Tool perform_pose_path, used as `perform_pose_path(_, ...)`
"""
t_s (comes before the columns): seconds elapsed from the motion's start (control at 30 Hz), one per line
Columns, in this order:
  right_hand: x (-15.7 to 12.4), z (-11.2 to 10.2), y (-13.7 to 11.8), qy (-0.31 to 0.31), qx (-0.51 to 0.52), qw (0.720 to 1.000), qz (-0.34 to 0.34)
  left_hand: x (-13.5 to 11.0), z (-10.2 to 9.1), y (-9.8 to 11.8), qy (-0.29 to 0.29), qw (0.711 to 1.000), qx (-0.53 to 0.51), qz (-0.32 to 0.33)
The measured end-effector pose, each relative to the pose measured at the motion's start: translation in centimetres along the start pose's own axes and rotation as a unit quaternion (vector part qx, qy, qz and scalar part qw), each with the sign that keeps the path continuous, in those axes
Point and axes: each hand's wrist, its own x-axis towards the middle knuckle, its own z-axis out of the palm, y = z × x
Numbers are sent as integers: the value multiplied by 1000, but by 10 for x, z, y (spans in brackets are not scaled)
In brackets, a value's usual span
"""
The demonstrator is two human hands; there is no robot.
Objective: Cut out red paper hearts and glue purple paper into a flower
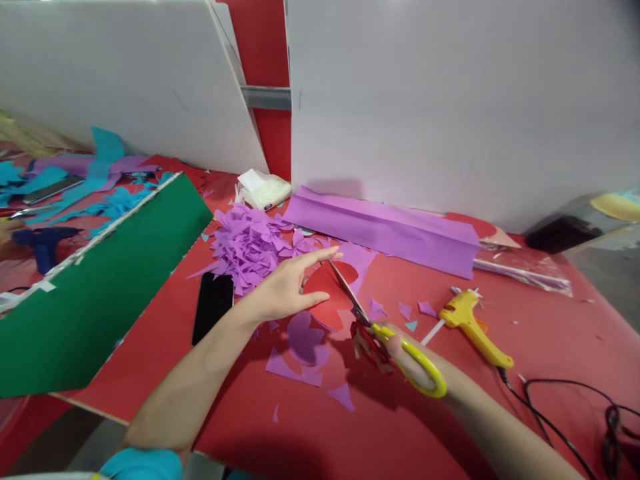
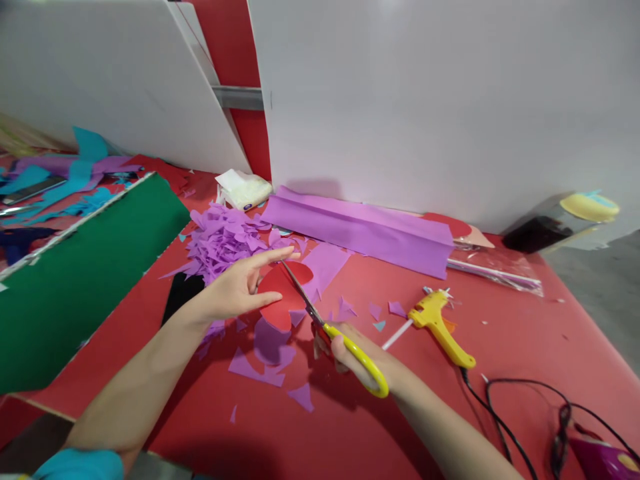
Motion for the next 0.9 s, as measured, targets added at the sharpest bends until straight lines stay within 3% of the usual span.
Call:
perform_pose_path(0.17, 1, -2, -8, -4, -12, 1000, 23, 1, 1, -6, -4, 999, -31, 19)
perform_pose_path(0.3, 4, 0, -11, 12, -7, 999, 44, 0, -6, -5, -1, 1000, -15, -23)
perform_pose_path(0.43, 12, 8, 1, 57, 110, 987, 107, 0, -17, -5, 61, 995, 40, -69)
perform_pose_path(0.57, 24, 17, 11, 143, 228, 955, 126, 2, -21, -7, 135, 984, 106, -47)
perform_pose_path(0.9, 55, 22, 7, 261, 274, 924, 54, 0, 10, 8, 75, 995, 71, 4)
